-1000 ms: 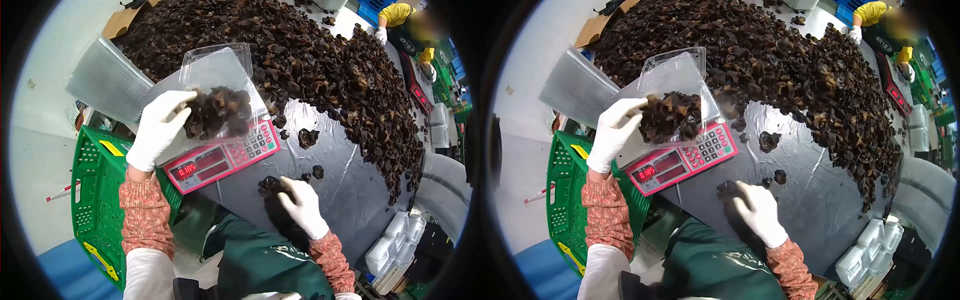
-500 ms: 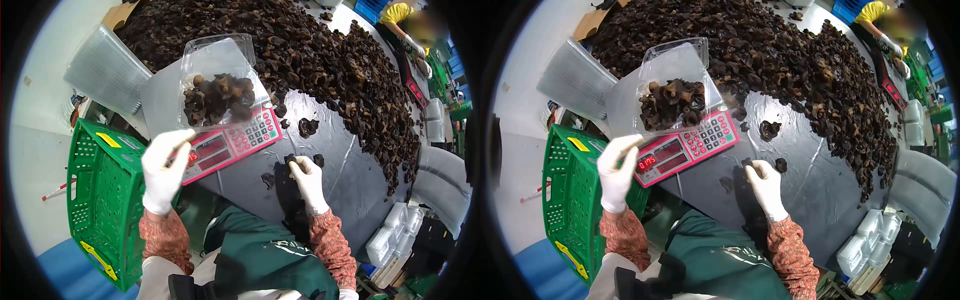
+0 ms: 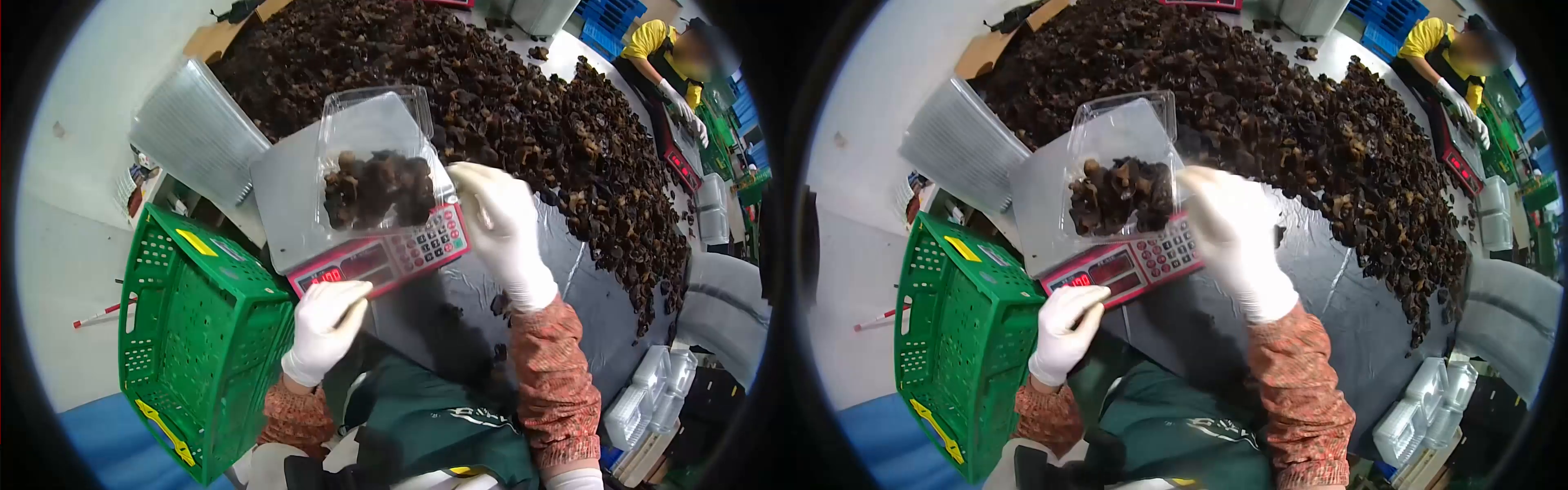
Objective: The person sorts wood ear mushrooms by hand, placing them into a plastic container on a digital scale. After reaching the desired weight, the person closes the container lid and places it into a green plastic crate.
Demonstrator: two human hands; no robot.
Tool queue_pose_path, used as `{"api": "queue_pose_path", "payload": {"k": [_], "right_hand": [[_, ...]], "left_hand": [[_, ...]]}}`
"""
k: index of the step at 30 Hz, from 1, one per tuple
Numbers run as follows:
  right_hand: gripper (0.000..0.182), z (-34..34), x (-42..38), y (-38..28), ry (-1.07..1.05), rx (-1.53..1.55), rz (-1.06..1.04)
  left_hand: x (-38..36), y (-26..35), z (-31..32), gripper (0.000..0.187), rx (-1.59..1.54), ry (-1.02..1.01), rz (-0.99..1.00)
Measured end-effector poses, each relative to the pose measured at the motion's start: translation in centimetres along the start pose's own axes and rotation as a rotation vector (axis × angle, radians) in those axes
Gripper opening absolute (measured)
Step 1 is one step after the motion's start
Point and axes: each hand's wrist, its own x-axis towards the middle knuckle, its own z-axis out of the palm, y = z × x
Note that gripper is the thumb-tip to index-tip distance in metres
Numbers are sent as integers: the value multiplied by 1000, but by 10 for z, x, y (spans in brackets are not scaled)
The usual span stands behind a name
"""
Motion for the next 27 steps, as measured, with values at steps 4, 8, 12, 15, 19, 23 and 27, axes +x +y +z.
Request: {"api": "queue_pose_path", "payload": {"k": [4, 8, 12, 15, 19, 23, 27], "right_hand": [[25, -66, -94, 20, -81, 45, 568], [16, -122, -202, 8, -178, -58, 861], [19, -150, -244, -31, -54, 107, 1279], [21, -152, -252, -59, 13, 171, 1338], [24, -153, -250, -85, -17, 289, 1335], [23, -154, -254, -94, 10, 321, 1326], [23, -195, -264, -86, 170, 60, 1343]], "left_hand": [[0, -5, 4, 24, -32, -17, -33], [1, 5, 36, 28, -49, -185, 102], [-6, 28, 108, 34, 111, -477, 203], [-17, 13, 159, 24, 182, -593, 211], [-15, -1, 171, 15, 46, -492, 203], [-9, 44, 162, 17, -388, -451, 75], [-4, 113, 167, 15, -691, -762, 75]]}}
